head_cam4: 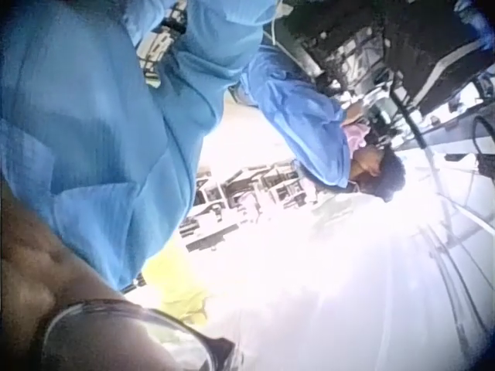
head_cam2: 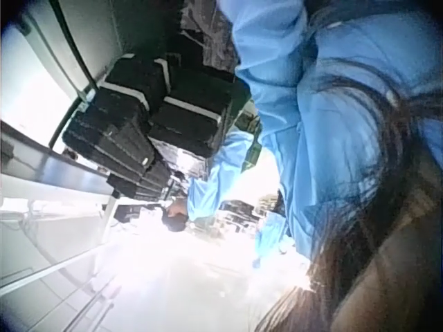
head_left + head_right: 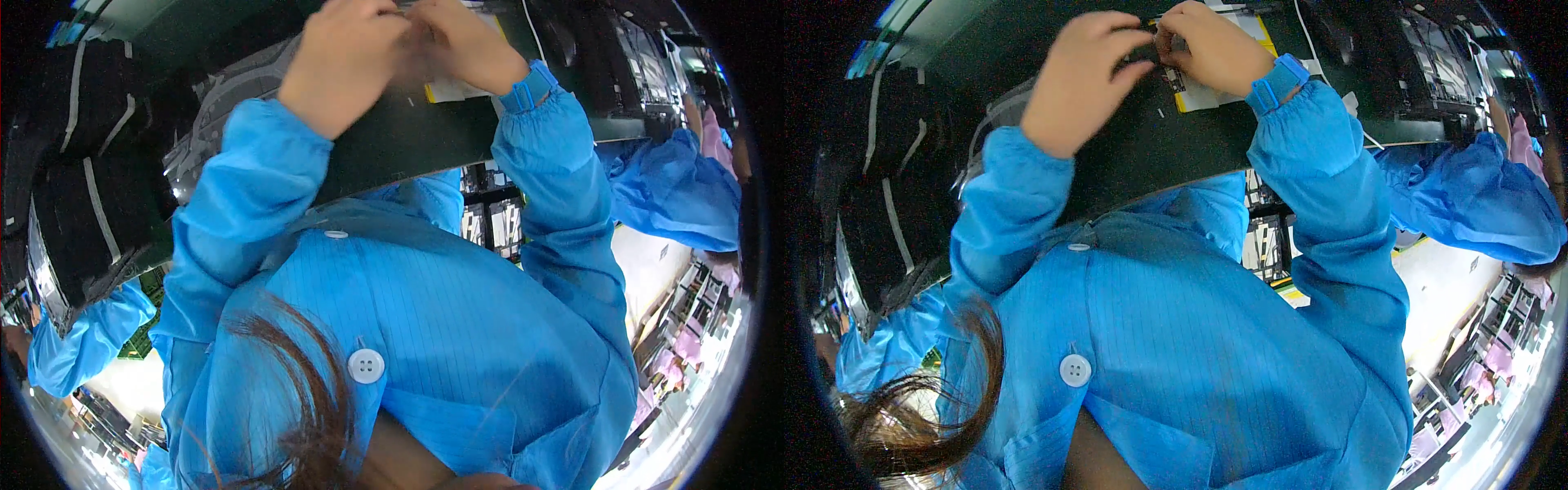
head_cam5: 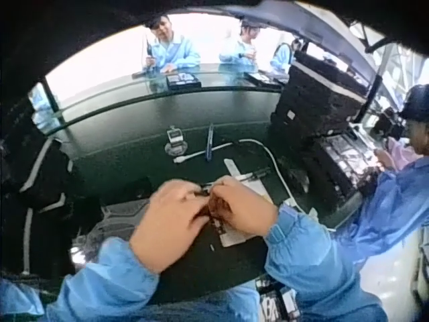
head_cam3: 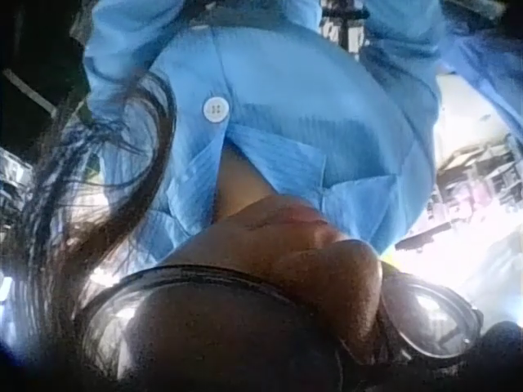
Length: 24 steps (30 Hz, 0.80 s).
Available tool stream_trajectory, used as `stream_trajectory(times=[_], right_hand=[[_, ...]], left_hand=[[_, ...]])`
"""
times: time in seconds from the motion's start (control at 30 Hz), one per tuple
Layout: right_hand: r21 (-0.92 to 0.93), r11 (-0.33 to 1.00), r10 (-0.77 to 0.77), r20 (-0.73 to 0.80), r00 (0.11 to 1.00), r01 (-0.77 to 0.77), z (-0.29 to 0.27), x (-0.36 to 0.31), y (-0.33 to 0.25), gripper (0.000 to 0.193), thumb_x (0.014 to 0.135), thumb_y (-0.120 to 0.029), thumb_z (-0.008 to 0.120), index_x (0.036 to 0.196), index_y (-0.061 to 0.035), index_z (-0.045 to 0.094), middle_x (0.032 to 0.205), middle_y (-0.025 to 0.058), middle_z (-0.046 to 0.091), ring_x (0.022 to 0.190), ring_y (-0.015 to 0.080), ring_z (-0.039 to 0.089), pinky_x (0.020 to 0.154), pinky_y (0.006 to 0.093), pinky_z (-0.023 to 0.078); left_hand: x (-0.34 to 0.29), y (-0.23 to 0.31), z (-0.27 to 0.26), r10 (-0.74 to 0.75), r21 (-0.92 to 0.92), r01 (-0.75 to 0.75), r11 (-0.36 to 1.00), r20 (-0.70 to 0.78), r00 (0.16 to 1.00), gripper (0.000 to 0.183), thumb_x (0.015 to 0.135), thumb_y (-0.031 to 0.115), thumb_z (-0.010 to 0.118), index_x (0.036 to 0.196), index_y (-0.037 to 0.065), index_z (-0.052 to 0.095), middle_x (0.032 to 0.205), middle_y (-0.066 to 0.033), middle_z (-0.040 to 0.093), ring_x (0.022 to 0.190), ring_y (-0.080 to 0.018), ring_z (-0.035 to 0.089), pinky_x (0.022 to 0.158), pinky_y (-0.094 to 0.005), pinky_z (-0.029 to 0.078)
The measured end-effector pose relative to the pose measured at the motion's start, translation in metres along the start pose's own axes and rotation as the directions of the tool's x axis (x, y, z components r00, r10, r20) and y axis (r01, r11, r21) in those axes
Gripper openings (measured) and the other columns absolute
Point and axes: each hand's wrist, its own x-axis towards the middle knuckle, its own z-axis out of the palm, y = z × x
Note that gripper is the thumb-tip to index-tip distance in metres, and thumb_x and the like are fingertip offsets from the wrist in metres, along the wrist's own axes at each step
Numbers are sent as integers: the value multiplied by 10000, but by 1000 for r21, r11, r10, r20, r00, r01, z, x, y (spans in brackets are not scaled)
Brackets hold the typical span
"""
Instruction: The person assembles tablet components on a production line, connecting a screen and ribbon cable to a tablet case, then securing the components with an electric screwdriver.
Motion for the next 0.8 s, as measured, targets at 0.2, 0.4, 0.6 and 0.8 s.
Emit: stream_trajectory(times=[0.2, 0.4, 0.6, 0.8], right_hand=[[-26, 997, 69, 41, 997, -68, -15, 6, -2, 269, 744, -151, 638, 964, -7, 580, 946, 145, 534, 865, 261, 531, 762, 326, 436], [-137, 991, -8, -46, 999, 2, 7, 30, 8, 210, 729, -164, 661, 927, -101, 628, 889, 115, 559, 851, 246, 552, 751, 342, 460], [-185, 957, -239, -56, 969, 225, 7, 32, 8, 196, 724, -174, 666, 900, -93, 644, 867, 86, 573, 875, 245, 546, 770, 335, 446], [140, 981, -117, -102, 988, 130, -3, 24, 15, 218, 718, -192, 693, 888, -62, 648, 764, 56, 604, 678, 151, 539, 642, 298, 451]], left_hand=[[14, -13, -78, -276, 155, 257, 954, 117, 954, 330, 733, 171, 648, 992, -23, 588, 1107, -187, 510, 1042, -336, 465, 922, -374, 380], [-36, -107, -60, -254, 214, 215, 953, 177, 951, 560, 751, 424, 648, 1179, 82, 530, 1177, -174, 526, 1103, -318, 491, 947, -366, 381], [-39, -83, -59, -306, 81, 296, 952, 170, 937, 540, 736, 393, 665, 1134, 48, 546, 1103, -185, 555, 1035, -332, 522, 905, -380, 409], [-33, -57, -59, -370, 49, 368, 928, 208, 905, 526, 724, 354, 680, 1129, 48, 542, 1089, -176, 545, 1020, -334, 517, 894, -380, 411]])
